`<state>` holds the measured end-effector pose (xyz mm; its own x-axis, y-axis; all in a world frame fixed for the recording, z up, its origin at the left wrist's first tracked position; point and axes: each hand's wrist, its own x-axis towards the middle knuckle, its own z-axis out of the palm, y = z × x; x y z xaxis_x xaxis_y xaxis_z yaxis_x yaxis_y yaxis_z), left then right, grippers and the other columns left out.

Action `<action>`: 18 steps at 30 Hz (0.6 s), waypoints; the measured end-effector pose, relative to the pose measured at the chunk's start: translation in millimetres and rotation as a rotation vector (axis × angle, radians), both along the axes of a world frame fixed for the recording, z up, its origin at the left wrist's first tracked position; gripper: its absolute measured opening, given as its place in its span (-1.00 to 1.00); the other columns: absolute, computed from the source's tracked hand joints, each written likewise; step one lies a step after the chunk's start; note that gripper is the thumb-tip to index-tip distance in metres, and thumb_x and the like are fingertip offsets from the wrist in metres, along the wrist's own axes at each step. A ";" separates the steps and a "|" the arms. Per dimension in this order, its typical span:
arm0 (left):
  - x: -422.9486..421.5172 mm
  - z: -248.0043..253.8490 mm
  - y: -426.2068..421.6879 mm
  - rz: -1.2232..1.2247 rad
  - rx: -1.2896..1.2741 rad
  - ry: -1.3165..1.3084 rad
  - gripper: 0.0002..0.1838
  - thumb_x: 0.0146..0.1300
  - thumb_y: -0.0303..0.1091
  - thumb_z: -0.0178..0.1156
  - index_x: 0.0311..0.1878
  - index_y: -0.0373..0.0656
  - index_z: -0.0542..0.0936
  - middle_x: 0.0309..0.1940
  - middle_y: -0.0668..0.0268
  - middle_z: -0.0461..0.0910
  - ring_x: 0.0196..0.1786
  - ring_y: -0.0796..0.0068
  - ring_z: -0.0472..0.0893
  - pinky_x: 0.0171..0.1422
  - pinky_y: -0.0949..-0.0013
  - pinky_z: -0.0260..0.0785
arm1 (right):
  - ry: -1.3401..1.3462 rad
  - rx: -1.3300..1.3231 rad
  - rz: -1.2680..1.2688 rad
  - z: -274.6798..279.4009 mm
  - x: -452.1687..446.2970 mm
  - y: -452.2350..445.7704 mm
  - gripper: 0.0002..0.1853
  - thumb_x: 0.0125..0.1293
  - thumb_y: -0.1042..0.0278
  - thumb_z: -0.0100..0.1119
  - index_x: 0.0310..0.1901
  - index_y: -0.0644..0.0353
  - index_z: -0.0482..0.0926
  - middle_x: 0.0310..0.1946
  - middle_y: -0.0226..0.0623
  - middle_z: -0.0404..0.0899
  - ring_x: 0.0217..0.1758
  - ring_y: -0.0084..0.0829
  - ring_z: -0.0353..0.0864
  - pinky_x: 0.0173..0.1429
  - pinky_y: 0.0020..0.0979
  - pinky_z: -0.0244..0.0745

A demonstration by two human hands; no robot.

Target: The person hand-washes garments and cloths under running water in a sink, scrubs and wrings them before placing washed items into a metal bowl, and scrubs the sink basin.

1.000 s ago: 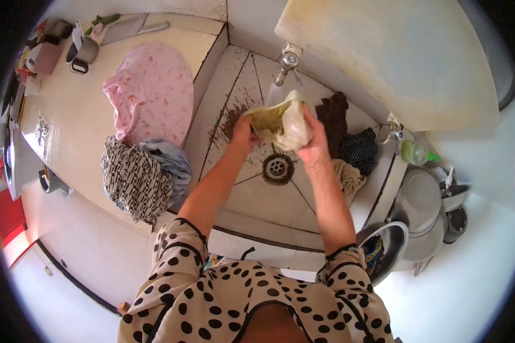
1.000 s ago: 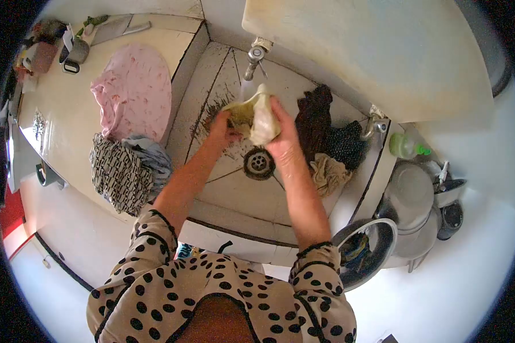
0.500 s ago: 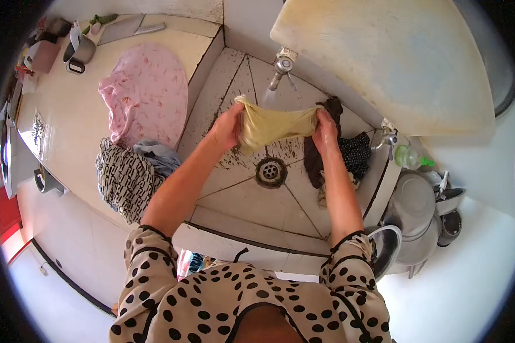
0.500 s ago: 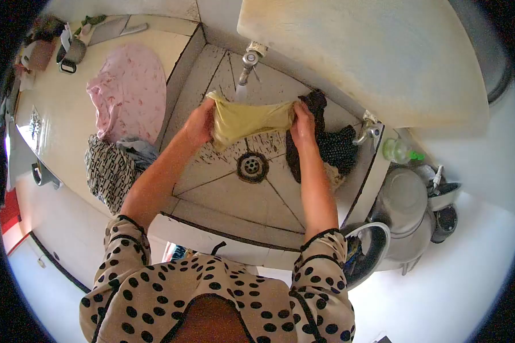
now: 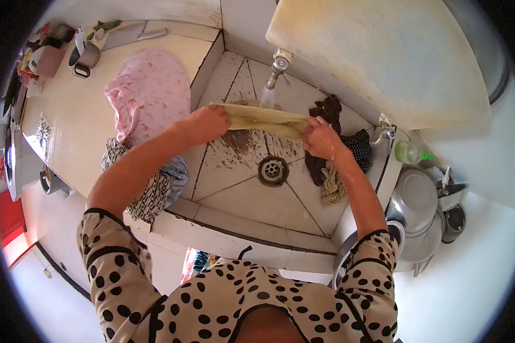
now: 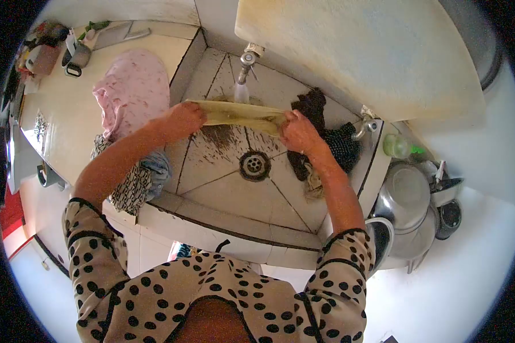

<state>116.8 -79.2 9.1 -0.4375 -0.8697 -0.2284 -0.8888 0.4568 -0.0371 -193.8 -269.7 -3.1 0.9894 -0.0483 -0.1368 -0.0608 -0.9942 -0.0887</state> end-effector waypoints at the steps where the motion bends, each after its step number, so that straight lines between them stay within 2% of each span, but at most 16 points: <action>1: 1.7 16.6 -1.0 0.069 0.125 0.034 -0.77 0.11 -0.32 0.16 -0.16 -0.16 0.58 -0.22 0.18 0.58 -0.03 0.18 0.56 0.10 0.15 0.44 | 0.091 -0.124 0.022 -17.0 -11.8 -2.0 -0.84 -0.02 0.34 0.20 -0.43 0.19 0.69 -0.35 -0.28 0.64 0.15 -0.24 0.40 0.31 -0.24 0.28; 2: 4.4 30.0 -2.0 0.138 0.250 0.063 -0.76 0.10 -0.31 0.17 -0.17 -0.17 0.56 -0.21 0.20 0.57 0.02 0.20 0.54 0.15 0.17 0.42 | 0.146 -0.136 -0.028 -11.7 -17.1 -5.1 -0.85 -0.03 0.34 0.19 -0.46 0.18 0.69 -0.33 -0.31 0.64 0.15 -0.25 0.41 0.34 -0.26 0.25; 4: 15.9 42.1 -0.7 0.059 0.084 0.148 -0.77 0.11 -0.30 0.18 -0.18 -0.17 0.54 -0.26 0.18 0.55 0.00 0.18 0.54 0.14 0.16 0.42 | 0.250 -0.156 -0.126 1.9 -25.4 -12.3 -0.86 -0.05 0.35 0.18 -0.51 0.17 0.70 -0.30 -0.36 0.65 0.14 -0.27 0.41 0.40 -0.30 0.20; 8: 36.1 65.9 -1.1 -0.081 -0.210 0.364 -0.80 0.10 -0.30 0.20 -0.25 -0.17 0.51 -0.29 0.16 0.53 -0.10 0.09 0.56 0.03 0.09 0.45 | 0.013 -0.122 -0.081 31.4 -44.4 -27.1 -0.86 -0.02 0.40 0.15 -0.44 0.14 0.70 -0.25 -0.44 0.62 0.18 -0.33 0.39 0.46 -0.30 0.10; 11: 48.5 77.8 -2.4 -0.122 -0.060 0.491 -0.80 0.10 -0.29 0.25 -0.30 -0.20 0.52 -0.36 0.16 0.52 -0.21 0.01 0.55 -0.05 0.05 0.43 | -0.065 -0.119 -0.039 69.6 -48.3 -36.0 -0.87 -0.03 0.42 0.16 -0.40 0.12 0.66 -0.25 -0.43 0.59 0.17 -0.37 0.40 0.46 -0.25 0.09; 14: 53.1 88.4 -0.7 0.200 -0.013 0.606 -0.78 0.11 -0.27 0.29 -0.33 -0.22 0.54 -0.41 0.15 0.54 -0.27 0.02 0.55 -0.13 0.09 0.42 | -0.074 -0.108 -0.085 101.4 -52.3 -36.9 -0.86 0.02 0.42 0.13 -0.40 0.14 0.68 -0.23 -0.41 0.62 0.18 -0.40 0.41 0.43 -0.18 0.12; 17: 52.5 116.8 -6.1 0.333 0.023 0.556 -0.74 0.09 -0.23 0.34 -0.33 -0.22 0.56 -0.46 0.15 0.55 -0.31 0.09 0.59 -0.23 0.13 0.39 | -0.101 -0.027 -0.115 116.0 -54.1 -42.8 -0.89 -0.01 0.44 0.13 -0.43 0.14 0.63 -0.21 -0.38 0.60 0.13 -0.38 0.44 0.33 -0.12 0.21; 18: 53.1 122.1 -7.1 0.341 0.009 0.628 -0.75 0.07 -0.23 0.34 -0.33 -0.21 0.58 -0.49 0.13 0.55 -0.37 0.09 0.55 -0.26 0.14 0.38 | -0.104 -0.003 -0.129 118.8 -53.1 -46.2 -0.91 -0.03 0.45 0.13 -0.44 0.15 0.61 -0.20 -0.36 0.59 0.12 -0.36 0.45 0.30 -0.11 0.24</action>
